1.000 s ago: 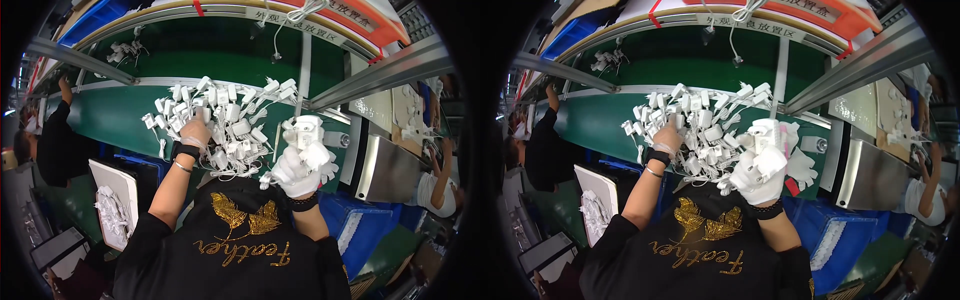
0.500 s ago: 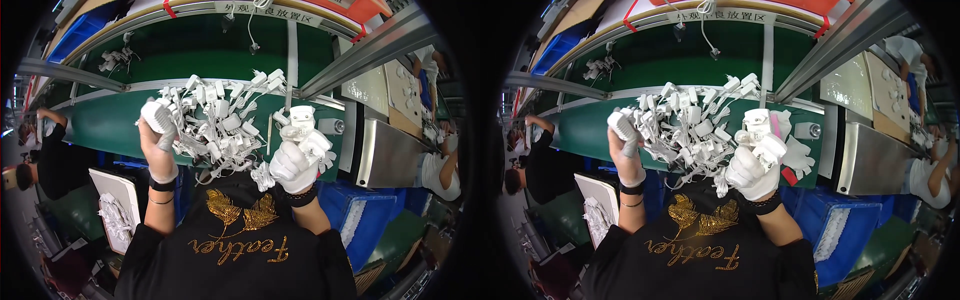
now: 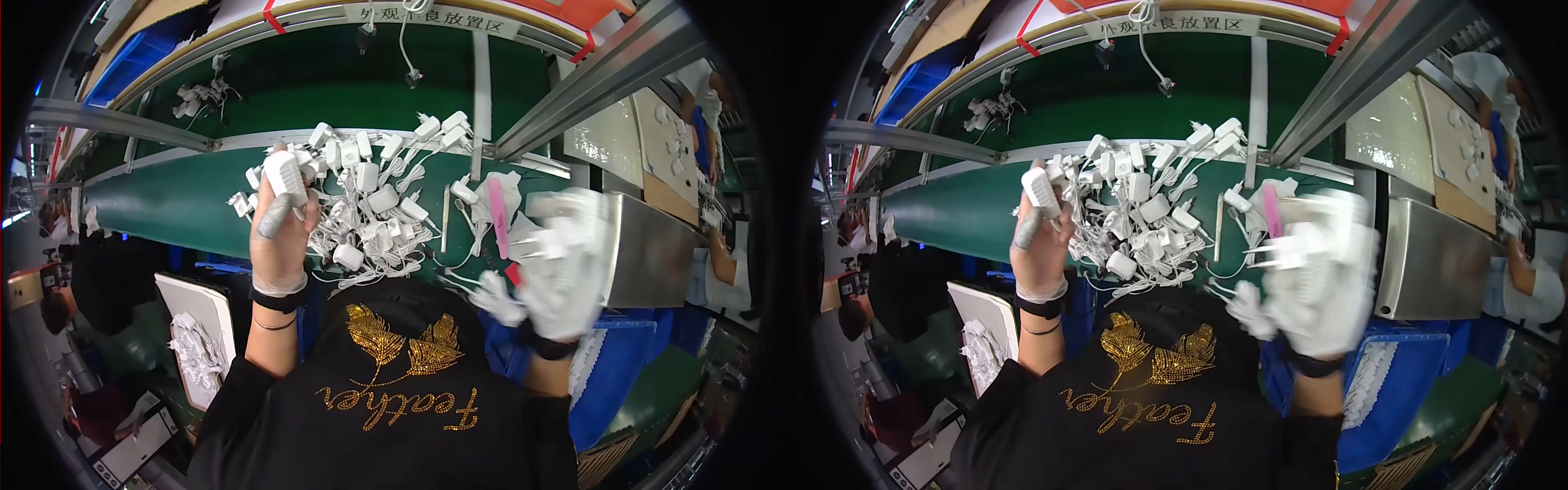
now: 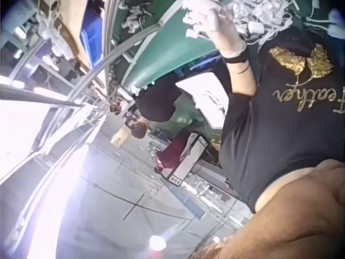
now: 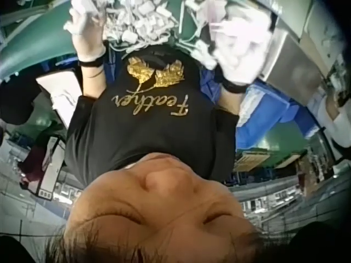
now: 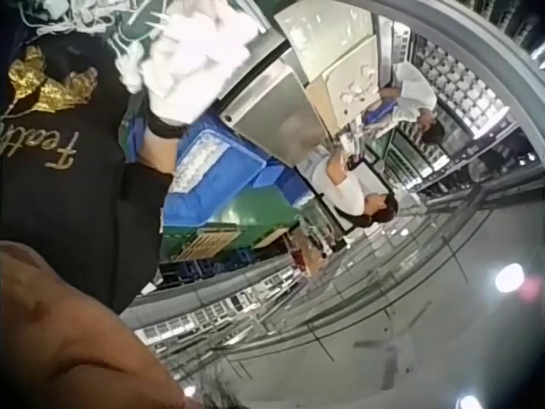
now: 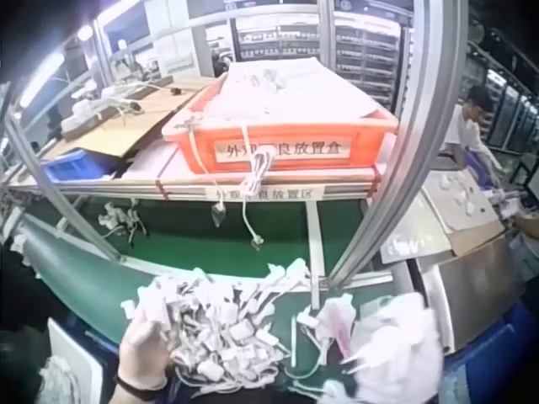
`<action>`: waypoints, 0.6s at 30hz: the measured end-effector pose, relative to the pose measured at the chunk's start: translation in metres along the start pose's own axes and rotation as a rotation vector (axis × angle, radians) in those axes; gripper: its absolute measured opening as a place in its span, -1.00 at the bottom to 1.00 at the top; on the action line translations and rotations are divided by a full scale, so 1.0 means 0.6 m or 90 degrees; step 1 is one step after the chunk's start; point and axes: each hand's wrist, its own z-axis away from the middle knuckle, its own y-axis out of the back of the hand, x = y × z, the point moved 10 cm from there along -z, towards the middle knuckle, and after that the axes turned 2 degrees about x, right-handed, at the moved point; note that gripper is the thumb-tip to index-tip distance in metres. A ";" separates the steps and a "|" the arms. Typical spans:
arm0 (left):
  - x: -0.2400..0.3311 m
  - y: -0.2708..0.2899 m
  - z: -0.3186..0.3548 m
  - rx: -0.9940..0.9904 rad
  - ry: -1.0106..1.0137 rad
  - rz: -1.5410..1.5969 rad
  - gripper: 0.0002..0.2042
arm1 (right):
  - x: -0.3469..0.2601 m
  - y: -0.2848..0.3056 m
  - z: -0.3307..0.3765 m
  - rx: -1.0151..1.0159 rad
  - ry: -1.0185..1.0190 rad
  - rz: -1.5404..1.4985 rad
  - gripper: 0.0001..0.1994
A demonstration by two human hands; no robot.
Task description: The person picks up power adapters from a pile, wipes their surfaces with a cloth, and places them back onto the table.
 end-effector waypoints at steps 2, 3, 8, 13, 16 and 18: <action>0.008 0.006 -0.001 -0.002 -0.002 0.034 -0.31 | -0.150 0.023 0.038 0.117 0.301 0.097 -0.38; 0.007 0.008 -0.004 -0.003 0.007 0.016 -0.31 | -0.220 0.029 0.070 0.166 0.390 0.114 -0.38; -0.030 0.021 0.004 0.018 0.065 -0.010 -0.29 | -0.551 0.174 0.041 0.032 0.367 0.493 -0.55; -0.074 0.035 0.011 0.067 0.127 0.015 -0.25 | -0.748 0.335 -0.150 0.087 0.114 0.562 -0.38; -0.078 0.021 0.010 0.066 0.137 -0.027 -0.24 | -0.811 0.361 -0.066 0.596 0.513 0.692 -0.23; -0.091 0.009 0.002 0.047 0.150 -0.038 -0.23 | -0.849 0.347 0.006 0.672 0.790 0.750 -0.23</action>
